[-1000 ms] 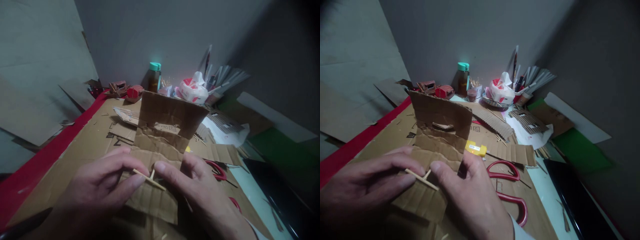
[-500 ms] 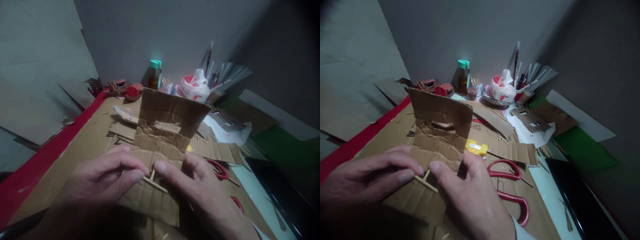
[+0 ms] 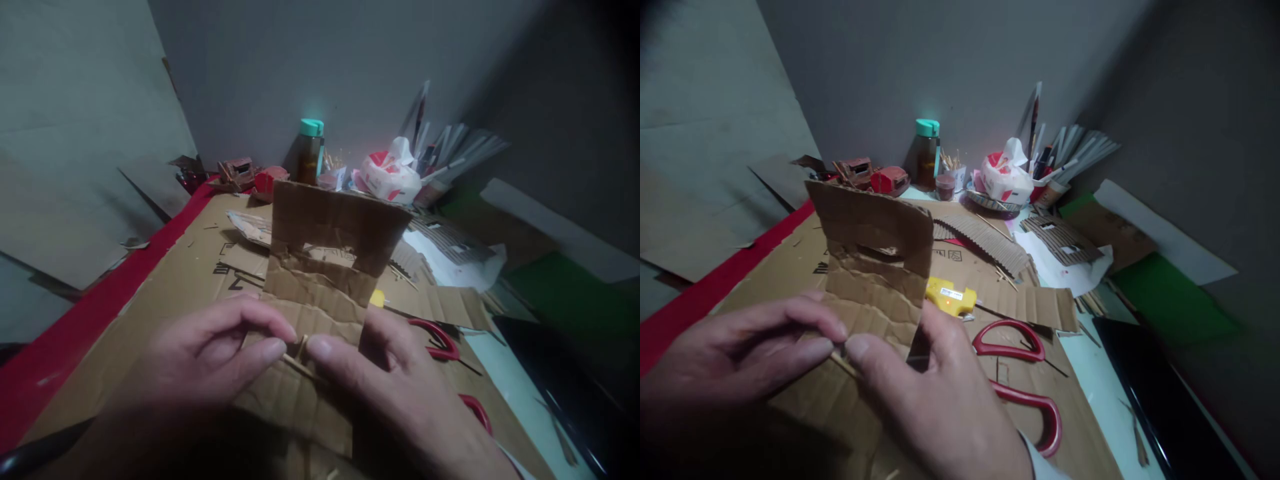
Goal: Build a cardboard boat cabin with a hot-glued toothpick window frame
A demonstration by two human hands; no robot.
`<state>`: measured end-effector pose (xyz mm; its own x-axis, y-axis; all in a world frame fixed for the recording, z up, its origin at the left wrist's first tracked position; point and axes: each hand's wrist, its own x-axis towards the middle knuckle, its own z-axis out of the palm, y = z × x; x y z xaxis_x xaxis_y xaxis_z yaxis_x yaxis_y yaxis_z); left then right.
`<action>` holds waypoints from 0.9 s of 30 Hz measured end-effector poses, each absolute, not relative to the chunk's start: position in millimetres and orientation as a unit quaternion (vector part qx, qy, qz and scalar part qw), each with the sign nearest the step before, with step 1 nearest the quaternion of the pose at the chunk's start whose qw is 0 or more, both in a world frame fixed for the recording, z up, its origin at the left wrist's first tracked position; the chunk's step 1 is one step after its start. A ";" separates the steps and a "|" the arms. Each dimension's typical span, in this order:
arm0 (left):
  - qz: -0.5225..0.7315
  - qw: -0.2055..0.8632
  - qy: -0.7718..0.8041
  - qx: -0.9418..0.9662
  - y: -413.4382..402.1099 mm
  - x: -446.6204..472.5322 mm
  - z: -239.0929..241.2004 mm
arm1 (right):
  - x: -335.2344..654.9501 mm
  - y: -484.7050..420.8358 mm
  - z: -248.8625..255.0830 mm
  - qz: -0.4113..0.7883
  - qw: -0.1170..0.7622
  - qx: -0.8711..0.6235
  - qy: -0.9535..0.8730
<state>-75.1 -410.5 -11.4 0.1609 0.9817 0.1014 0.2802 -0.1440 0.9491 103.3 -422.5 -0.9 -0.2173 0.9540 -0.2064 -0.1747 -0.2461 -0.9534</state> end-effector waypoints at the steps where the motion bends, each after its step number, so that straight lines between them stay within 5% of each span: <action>1: 0.414 0.445 0.502 0.616 -409.8 -75.6 -11.4 | 103.5 -423.8 -0.4 0.657 0.423 -0.447 -0.435; 7: 0.424 0.510 0.500 0.557 -407.7 -77.8 -9.7 | 106.0 -426.3 -3.1 0.630 0.394 -0.467 -0.480; 27: 0.433 0.448 0.490 0.610 -411.4 -75.2 -7.5 | 102.1 -423.8 1.0 0.686 0.422 -0.430 -0.408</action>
<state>-75.2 -411.4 -7.5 0.1447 0.9856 0.0880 0.2104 -0.1175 0.9705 102.1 -423.8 1.0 -0.2733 0.9303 -0.2447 -0.2279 -0.3097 -0.9231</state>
